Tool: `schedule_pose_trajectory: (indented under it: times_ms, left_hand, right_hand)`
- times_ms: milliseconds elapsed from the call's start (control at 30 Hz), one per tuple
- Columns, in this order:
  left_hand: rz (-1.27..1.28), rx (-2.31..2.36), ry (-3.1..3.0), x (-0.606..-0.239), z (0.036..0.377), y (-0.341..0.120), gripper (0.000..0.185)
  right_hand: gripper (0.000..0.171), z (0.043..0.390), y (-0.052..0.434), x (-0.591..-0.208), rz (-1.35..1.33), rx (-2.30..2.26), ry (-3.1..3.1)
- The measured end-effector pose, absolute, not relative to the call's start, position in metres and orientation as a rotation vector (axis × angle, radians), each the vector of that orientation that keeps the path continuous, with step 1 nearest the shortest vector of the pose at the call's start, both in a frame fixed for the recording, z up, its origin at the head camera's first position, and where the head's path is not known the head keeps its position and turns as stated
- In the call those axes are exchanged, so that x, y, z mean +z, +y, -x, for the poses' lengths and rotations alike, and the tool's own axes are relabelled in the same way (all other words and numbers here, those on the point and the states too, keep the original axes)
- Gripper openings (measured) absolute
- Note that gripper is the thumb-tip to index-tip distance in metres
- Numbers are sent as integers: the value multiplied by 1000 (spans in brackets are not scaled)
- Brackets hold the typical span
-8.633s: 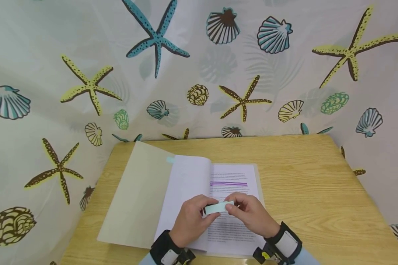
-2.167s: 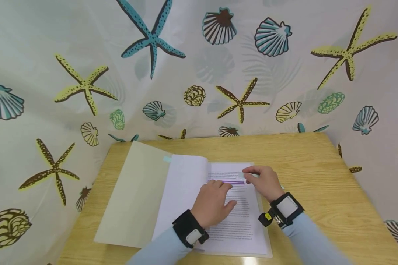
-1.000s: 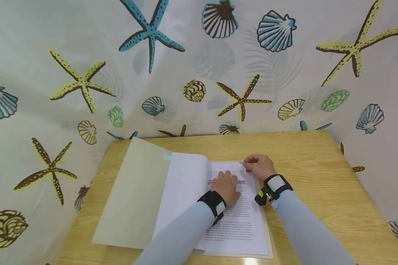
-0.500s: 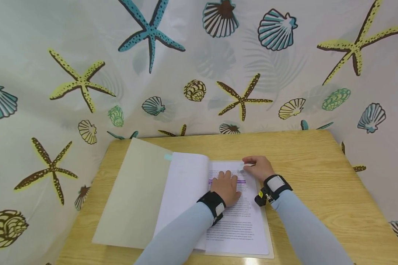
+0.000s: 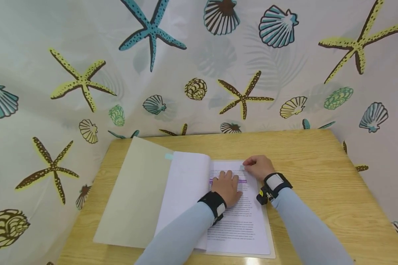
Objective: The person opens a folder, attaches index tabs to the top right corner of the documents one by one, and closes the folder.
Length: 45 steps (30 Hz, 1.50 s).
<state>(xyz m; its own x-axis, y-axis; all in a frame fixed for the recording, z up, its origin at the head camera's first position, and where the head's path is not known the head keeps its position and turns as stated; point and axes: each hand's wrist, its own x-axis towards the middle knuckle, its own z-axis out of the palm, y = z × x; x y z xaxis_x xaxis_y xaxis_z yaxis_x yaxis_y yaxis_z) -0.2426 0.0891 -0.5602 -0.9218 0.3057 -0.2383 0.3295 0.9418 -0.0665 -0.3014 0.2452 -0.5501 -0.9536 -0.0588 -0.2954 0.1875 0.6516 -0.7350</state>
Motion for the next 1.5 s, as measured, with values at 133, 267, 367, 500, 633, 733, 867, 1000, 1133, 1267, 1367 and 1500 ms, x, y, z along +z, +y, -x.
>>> schedule_pose_trajectory:
  times_ms: [133,267,367,500,633,733,867,1000,1133,1267,1367,1500]
  left_hand:
    - [-492,-204,2856,-557,243,91,57]
    - [-499,-259,2814,-554,242,93,59]
    - [-497,-273,2795,-552,241,94,59]
    - [-505,-284,2788,-553,241,94,60]
    - [-514,-291,2802,-557,243,94,59]
    - [-522,-289,2803,-555,243,94,59]
    - [-522,-283,2789,-553,243,94,59]
    - [-512,-271,2785,-555,245,96,59]
    - [-507,-277,2784,-554,245,96,59]
    - [-502,-287,2789,-554,245,97,59]
    - [-498,-282,2796,-553,245,96,59]
    - [-497,-280,2809,-553,245,95,59]
  right_hand:
    - [20,303,245,-550,-83,-1153,2602]
    - [22,305,245,-553,-36,-1101,2627]
    - [22,307,247,-554,0,-1059,2644]
    - [21,309,249,-555,20,-1030,2641]
    - [22,312,251,-556,13,-1029,2620]
    - [21,314,251,-556,-11,-1029,2613]
    - [20,314,248,-555,-43,-1033,2609]
    - [19,314,246,-555,-67,-1042,2606]
    - [18,314,246,-555,-72,-1041,2612]
    - [18,316,247,-555,-60,-1030,2622]
    - [18,317,248,-556,-42,-1019,2628]
    - [18,318,248,-556,-23,-1012,2627]
